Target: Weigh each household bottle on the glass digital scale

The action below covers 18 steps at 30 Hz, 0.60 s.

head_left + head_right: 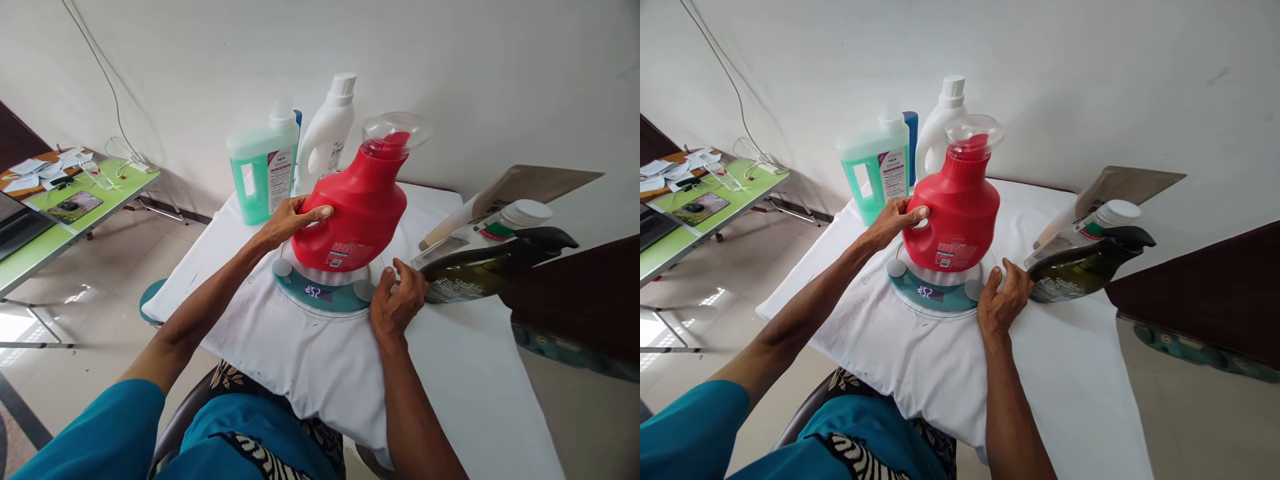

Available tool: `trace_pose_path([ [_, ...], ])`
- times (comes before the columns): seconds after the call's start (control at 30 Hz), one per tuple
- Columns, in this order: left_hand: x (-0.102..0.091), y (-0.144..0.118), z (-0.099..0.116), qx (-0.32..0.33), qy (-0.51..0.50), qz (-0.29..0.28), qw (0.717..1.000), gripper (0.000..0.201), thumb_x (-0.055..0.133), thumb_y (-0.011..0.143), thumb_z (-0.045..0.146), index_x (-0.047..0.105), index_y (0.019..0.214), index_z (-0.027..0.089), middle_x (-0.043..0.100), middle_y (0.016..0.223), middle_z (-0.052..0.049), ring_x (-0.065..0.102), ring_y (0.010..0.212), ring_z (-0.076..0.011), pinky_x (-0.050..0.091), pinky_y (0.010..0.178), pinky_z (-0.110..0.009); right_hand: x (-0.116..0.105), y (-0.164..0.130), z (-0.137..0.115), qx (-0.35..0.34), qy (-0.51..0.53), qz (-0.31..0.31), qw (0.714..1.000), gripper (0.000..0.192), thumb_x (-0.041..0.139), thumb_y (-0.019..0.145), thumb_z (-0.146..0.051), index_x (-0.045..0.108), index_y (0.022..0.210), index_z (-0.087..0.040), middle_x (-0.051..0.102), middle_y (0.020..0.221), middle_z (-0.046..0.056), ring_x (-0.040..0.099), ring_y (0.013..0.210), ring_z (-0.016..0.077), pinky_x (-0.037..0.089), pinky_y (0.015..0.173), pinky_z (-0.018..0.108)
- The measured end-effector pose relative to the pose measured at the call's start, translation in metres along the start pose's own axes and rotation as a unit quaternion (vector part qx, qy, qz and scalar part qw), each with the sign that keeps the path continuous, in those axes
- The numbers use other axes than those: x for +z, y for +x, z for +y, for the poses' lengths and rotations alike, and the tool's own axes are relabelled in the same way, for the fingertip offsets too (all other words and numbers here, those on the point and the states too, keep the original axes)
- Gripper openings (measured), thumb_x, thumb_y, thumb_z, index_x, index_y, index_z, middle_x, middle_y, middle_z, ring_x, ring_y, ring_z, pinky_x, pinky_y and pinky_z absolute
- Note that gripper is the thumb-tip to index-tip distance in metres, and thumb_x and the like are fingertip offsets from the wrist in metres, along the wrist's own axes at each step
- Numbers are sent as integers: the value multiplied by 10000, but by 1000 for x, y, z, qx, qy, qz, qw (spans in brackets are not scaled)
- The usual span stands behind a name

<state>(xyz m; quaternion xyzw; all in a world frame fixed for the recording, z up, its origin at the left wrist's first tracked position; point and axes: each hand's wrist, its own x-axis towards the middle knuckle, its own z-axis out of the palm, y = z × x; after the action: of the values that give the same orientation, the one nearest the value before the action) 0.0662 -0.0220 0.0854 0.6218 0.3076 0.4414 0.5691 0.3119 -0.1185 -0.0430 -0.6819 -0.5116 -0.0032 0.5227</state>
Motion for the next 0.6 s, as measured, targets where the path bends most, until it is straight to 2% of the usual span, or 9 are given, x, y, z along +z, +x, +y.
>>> trace_pose_path([
  [0.1,-7,-8,-7,22,20,13,999,531,862,775,663,665,810,172,573,765,19,517,710,-104,391,658,-265,-5,2,-7,-71,16,15,997,541,377,1070,-540,730,1199,-151,745,1214,203,672,1162,338,476,1068,560],
  [0.23,-19,-22,-29,26,24,28,999,486,860,796,622,751,957,177,715,972,-38,656,916,-165,481,816,-293,-12,3,-23,-118,51,-6,992,525,386,1097,-509,729,1280,-157,757,1274,182,687,1191,321,465,1106,554],
  [0.3,-23,-26,-39,30,30,40,998,489,858,797,608,788,1024,180,751,1070,-72,689,1015,-203,505,881,-317,-13,2,-30,-113,64,-32,991,554,413,1085,-546,706,1344,-154,743,1322,181,673,1215,320,496,1081,539],
  [0.4,-25,-28,-50,48,49,60,996,501,848,795,618,821,1058,193,771,1123,-96,705,1068,-240,529,894,-341,-11,0,-36,-97,68,-58,991,611,450,1056,-612,676,1396,-158,727,1362,178,660,1219,321,541,1016,510],
  [0.6,-26,-26,-53,77,104,81,988,460,818,820,631,859,1050,236,797,1111,-89,696,1092,-256,548,877,-345,-8,0,-39,-88,68,-48,993,589,469,1060,-583,680,1388,-143,735,1333,188,663,1165,318,544,978,497],
])
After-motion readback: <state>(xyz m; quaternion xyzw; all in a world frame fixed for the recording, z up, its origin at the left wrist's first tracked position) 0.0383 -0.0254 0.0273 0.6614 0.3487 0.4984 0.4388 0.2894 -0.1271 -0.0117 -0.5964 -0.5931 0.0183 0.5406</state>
